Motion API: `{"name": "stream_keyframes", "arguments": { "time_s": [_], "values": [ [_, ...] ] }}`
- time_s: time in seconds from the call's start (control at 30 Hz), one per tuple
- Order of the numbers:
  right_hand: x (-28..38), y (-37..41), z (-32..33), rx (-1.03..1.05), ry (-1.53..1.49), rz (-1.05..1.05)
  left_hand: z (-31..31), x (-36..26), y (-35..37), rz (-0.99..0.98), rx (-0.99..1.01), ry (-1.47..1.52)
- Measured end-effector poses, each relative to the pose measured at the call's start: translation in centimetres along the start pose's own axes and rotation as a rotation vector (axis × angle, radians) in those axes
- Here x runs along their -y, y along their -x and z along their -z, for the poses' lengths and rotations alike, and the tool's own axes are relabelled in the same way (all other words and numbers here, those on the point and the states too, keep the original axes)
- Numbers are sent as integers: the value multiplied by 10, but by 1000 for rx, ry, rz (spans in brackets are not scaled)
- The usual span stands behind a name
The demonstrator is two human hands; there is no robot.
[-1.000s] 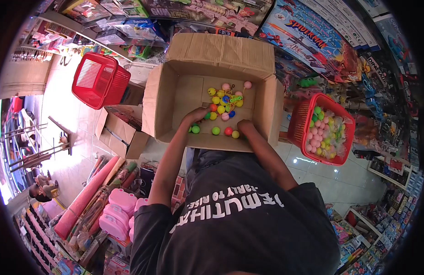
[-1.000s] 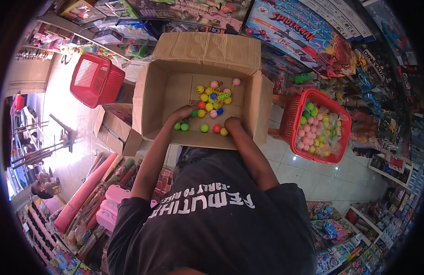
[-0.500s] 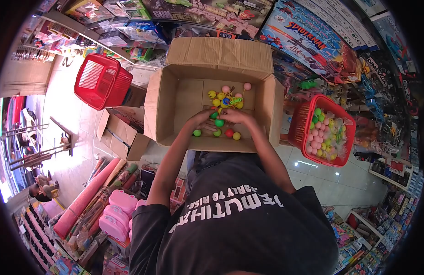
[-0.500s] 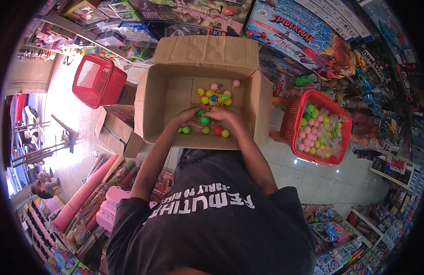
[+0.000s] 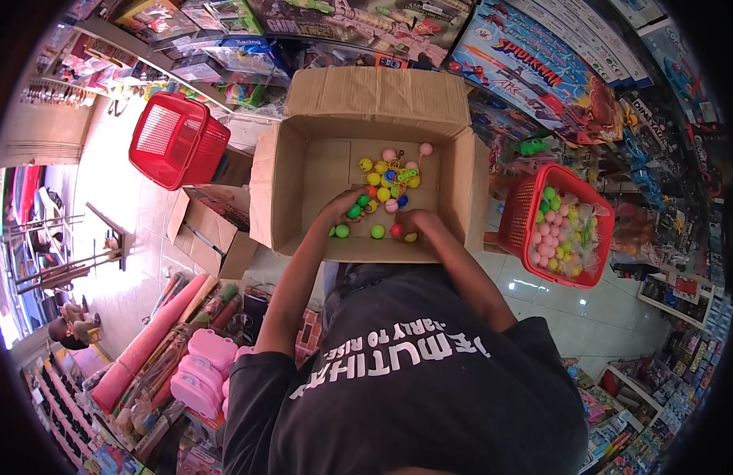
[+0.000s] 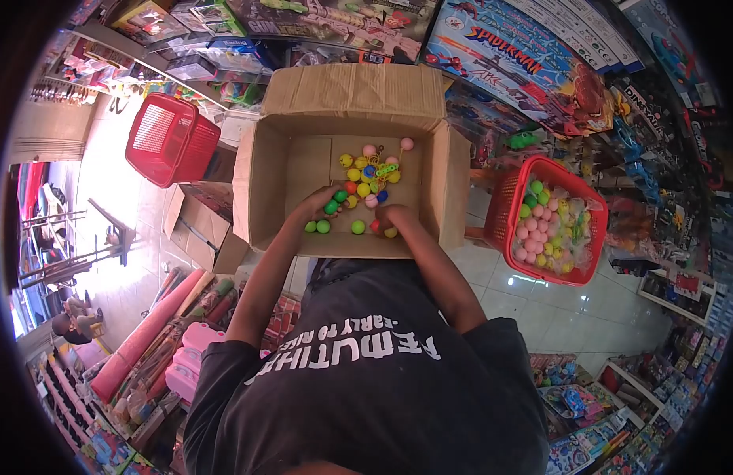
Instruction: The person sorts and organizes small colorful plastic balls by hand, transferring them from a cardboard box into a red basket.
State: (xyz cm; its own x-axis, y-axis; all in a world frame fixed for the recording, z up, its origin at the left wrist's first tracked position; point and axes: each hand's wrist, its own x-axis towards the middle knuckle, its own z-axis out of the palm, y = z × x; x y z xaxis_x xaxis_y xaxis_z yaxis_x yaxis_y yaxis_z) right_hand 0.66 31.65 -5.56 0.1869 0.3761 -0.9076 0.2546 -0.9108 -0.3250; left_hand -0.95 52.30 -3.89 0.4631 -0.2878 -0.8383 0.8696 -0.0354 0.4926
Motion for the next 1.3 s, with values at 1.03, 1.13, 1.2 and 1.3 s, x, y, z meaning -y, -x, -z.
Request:
{"name": "stream_keyframes", "arguments": {
  "time_s": [1.03,1.13,1.2,1.3],
  "values": [
    [44,42,1,-501,-554,492,-8,7,0,-81,15,121],
    [53,37,1,-620,-601,469,1,12,-17,-91,55,183],
    [56,37,1,-636,-691,481,16,25,-40,-22,393,448],
    [51,30,-3,-650,-933,515,0,-3,9,17,198,466]
  ]
}}
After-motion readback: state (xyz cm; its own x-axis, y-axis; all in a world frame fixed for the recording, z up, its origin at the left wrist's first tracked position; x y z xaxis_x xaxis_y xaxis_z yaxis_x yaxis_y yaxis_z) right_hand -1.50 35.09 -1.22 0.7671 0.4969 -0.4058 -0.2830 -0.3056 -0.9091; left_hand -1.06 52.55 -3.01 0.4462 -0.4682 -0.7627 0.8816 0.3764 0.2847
